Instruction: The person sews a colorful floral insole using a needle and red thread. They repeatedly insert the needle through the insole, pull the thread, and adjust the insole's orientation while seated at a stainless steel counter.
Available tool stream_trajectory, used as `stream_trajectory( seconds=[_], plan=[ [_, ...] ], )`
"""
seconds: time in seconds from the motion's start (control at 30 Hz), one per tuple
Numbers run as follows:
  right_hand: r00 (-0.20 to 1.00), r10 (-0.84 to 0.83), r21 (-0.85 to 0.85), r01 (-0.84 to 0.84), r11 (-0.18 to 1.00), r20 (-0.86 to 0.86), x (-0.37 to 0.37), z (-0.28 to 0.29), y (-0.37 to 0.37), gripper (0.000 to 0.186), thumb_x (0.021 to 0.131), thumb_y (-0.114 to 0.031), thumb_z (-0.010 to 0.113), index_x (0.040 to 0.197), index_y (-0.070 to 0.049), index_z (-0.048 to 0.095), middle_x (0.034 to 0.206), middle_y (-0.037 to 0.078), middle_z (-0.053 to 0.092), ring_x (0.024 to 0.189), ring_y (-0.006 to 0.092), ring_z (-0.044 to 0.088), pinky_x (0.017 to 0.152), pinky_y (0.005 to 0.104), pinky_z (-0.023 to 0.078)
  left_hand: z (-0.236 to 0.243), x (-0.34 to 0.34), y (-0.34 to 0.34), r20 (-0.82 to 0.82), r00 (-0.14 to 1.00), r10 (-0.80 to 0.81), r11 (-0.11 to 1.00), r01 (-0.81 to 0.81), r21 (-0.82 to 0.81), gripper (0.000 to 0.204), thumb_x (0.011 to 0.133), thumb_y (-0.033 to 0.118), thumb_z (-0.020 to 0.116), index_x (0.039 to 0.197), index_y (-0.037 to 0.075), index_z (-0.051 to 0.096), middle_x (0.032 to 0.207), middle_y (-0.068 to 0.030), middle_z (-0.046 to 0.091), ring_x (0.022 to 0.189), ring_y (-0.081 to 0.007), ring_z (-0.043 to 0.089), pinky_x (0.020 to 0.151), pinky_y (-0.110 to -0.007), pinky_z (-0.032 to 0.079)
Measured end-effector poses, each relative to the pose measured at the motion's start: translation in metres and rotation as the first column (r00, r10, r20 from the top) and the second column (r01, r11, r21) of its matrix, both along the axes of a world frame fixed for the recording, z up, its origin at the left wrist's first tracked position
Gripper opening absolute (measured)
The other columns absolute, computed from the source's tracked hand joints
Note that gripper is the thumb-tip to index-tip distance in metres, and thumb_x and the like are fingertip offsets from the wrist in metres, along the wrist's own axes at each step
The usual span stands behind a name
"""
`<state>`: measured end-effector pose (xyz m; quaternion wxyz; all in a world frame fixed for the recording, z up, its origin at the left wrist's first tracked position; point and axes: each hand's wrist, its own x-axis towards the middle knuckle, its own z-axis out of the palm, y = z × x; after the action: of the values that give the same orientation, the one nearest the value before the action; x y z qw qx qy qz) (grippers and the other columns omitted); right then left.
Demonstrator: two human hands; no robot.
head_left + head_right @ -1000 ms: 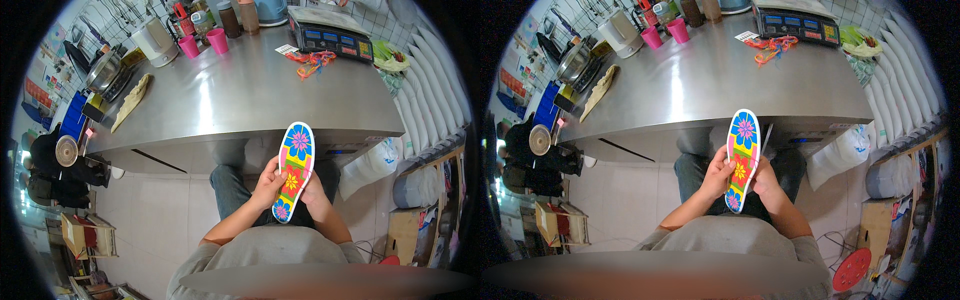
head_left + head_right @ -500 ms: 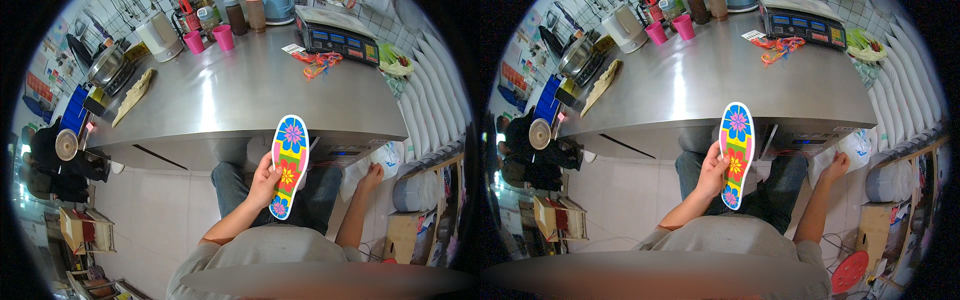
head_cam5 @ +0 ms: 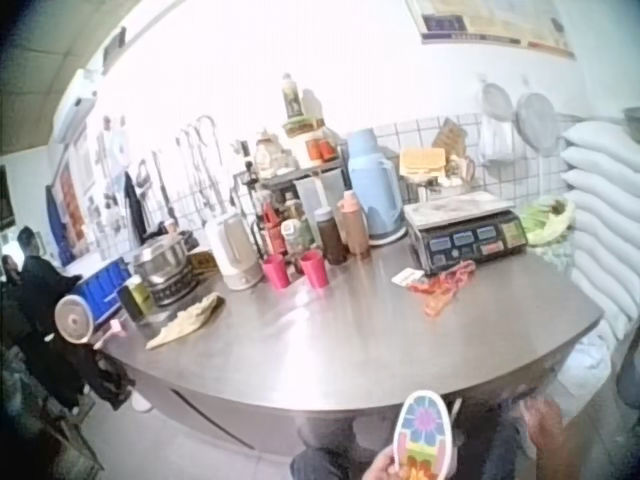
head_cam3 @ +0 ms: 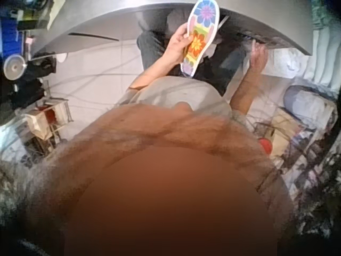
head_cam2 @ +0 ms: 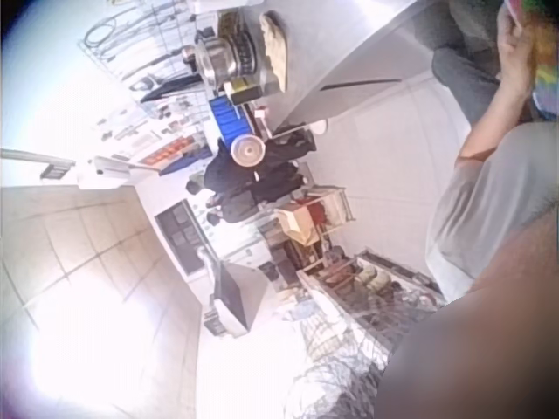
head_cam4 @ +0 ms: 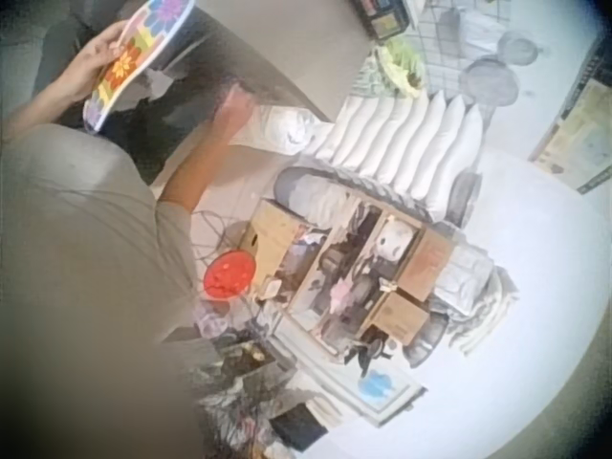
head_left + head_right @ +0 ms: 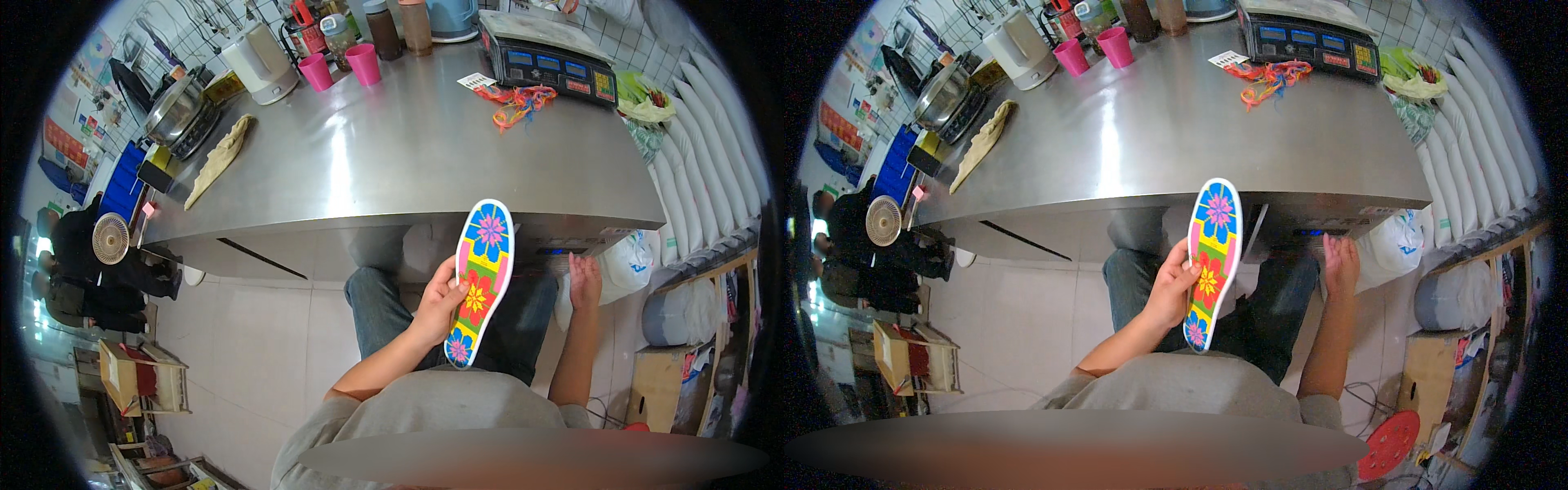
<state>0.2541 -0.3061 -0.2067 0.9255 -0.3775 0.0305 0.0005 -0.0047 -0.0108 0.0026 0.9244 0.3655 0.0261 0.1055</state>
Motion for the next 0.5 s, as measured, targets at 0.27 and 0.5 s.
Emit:
stream_trajectory(
  seconds=[0.27, 0.5],
  plan=[
    [0.911, -0.411, -0.289, 0.389, 0.875, -0.020, -0.009, 0.032, -0.025, 0.014, 0.090, -0.010, 0.051, 0.096, 0.002, 0.052, 0.088, 0.009, 0.054, 0.086, 0.0178, 0.054, 0.086, 0.0286, 0.045, 0.018, -0.004, 0.051, 0.026, 0.961, 0.276, 0.955, -0.271, -0.121, 0.050, 0.088, 0.017, 0.048, 0.134, 0.014, 0.030, 0.074, -0.0034, 0.051, 0.058, -0.0121, 0.049, 0.047, -0.024, 0.040],
    [0.855, -0.314, -0.505, 0.502, 0.702, 0.414, -0.051, 0.133, 0.057, 0.017, 0.090, -0.011, 0.051, 0.102, 0.001, 0.051, 0.094, 0.009, 0.055, 0.089, 0.0181, 0.054, 0.085, 0.0273, 0.045, -0.004, 0.011, 0.034, 0.406, 0.891, -0.204, 0.800, 0.391, -0.455, 0.055, 0.093, 0.039, 0.038, 0.130, -0.001, 0.034, 0.060, -0.0075, 0.044, 0.046, -0.0133, 0.041, 0.045, -0.024, 0.034]
  ],
)
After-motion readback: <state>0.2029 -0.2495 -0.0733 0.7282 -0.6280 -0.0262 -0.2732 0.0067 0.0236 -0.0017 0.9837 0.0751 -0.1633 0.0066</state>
